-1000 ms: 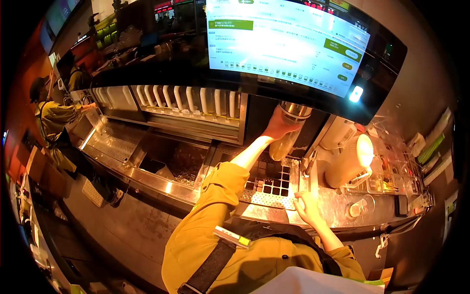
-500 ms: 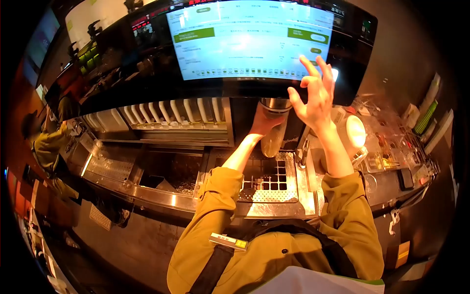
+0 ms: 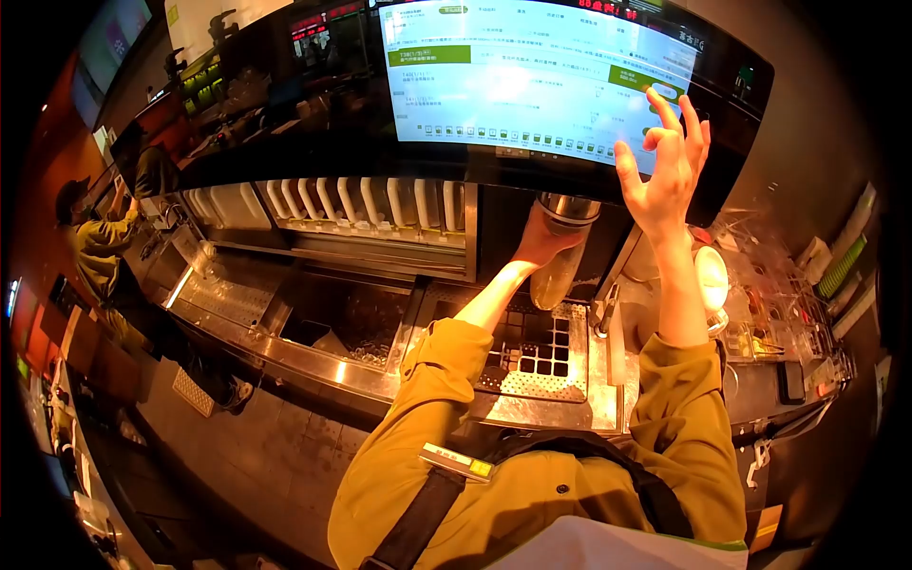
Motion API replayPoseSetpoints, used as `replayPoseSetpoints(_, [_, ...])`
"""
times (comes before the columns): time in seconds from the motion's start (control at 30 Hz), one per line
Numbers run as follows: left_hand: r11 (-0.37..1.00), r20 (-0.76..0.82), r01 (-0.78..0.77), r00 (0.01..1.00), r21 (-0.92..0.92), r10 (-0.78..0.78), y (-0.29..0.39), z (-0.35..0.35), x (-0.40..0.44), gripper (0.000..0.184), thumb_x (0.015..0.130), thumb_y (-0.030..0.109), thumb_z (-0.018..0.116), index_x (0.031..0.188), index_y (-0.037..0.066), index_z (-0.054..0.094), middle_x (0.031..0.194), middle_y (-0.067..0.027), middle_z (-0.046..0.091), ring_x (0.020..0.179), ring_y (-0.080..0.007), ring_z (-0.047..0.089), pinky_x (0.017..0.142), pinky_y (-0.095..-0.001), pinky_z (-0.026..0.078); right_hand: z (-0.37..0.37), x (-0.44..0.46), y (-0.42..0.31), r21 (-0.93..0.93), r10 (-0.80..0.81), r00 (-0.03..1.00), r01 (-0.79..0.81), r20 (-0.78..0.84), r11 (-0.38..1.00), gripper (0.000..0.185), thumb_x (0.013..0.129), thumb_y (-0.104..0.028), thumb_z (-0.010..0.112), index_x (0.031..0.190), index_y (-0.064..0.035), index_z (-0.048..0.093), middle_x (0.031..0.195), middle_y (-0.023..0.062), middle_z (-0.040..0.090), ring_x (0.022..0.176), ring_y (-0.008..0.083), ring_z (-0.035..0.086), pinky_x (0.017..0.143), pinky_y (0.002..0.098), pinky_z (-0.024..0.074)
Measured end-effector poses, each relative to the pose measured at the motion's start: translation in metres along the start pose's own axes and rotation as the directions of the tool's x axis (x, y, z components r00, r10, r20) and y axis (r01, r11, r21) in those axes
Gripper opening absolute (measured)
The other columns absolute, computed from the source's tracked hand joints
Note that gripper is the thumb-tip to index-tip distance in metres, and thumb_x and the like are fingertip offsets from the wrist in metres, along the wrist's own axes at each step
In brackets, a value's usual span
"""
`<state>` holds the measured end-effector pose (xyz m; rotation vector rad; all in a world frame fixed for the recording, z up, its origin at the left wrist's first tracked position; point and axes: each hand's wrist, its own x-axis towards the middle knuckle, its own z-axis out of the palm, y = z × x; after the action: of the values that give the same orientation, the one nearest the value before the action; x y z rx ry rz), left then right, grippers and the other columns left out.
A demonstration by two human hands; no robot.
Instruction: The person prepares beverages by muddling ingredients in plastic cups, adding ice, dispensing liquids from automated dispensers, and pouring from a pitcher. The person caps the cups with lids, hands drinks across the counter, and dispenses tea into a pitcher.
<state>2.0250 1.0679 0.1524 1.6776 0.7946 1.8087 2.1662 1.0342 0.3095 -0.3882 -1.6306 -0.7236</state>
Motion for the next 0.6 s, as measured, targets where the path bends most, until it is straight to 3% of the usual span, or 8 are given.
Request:
replayPoseSetpoints(0.17, [0.996,-0.007,-0.009,1.0,-0.093,0.008,0.001,0.0,-0.001,0.076,0.057,0.001,0.072,0.122,0.005,0.032,0.116,-0.0084,0.048,0.107,-0.0201,0.047,0.093,-0.0349,0.038,0.001,0.001,0.001,0.013,0.011,1.0,-0.01,-0.015,1.0,0.025,0.073,-0.018,0.063,0.073,-0.0077,0.04,0.119,0.0094,0.052,0.119,0.0313,0.035,0.101,0.0464,0.0171])
replayPoseSetpoints(0.4, [0.999,0.02,-0.011,1.0,-0.044,0.012,-0.022,-0.006,0.001,0.083,0.06,-0.003,0.068,0.129,0.006,0.024,0.124,-0.0097,0.04,0.117,-0.0229,0.039,0.099,-0.0362,0.032,0.001,0.002,-0.002,0.023,-0.004,1.0,0.005,-0.02,1.0,0.024,0.074,-0.017,0.061,0.072,-0.0075,0.039,0.118,0.0105,0.052,0.119,0.0318,0.035,0.101,0.0463,0.0177])
replayPoseSetpoints(0.5, [0.986,-0.024,-0.007,1.0,-0.164,0.003,-0.028,-0.003,0.0,0.08,0.057,0.006,0.074,0.124,0.003,0.03,0.122,-0.011,0.041,0.114,-0.0218,0.042,0.096,-0.0351,0.034,-0.005,0.001,-0.005,0.084,0.008,0.999,-0.004,-0.046,0.996,0.021,0.074,-0.015,0.059,0.071,-0.0073,0.039,0.115,0.0117,0.054,0.119,0.0316,0.036,0.101,0.0456,0.0181])
replayPoseSetpoints(0.6, [0.986,-0.012,-0.006,1.0,-0.169,0.004,-0.021,-0.002,0.0,0.08,0.057,0.006,0.073,0.124,0.003,0.029,0.122,-0.011,0.041,0.114,-0.0222,0.042,0.096,-0.035,0.035,-0.011,-0.004,-0.008,0.136,-0.015,0.999,0.02,-0.041,0.99,0.02,0.074,-0.012,0.057,0.07,-0.0069,0.039,0.111,0.0128,0.057,0.119,0.0315,0.036,0.101,0.0447,0.019])
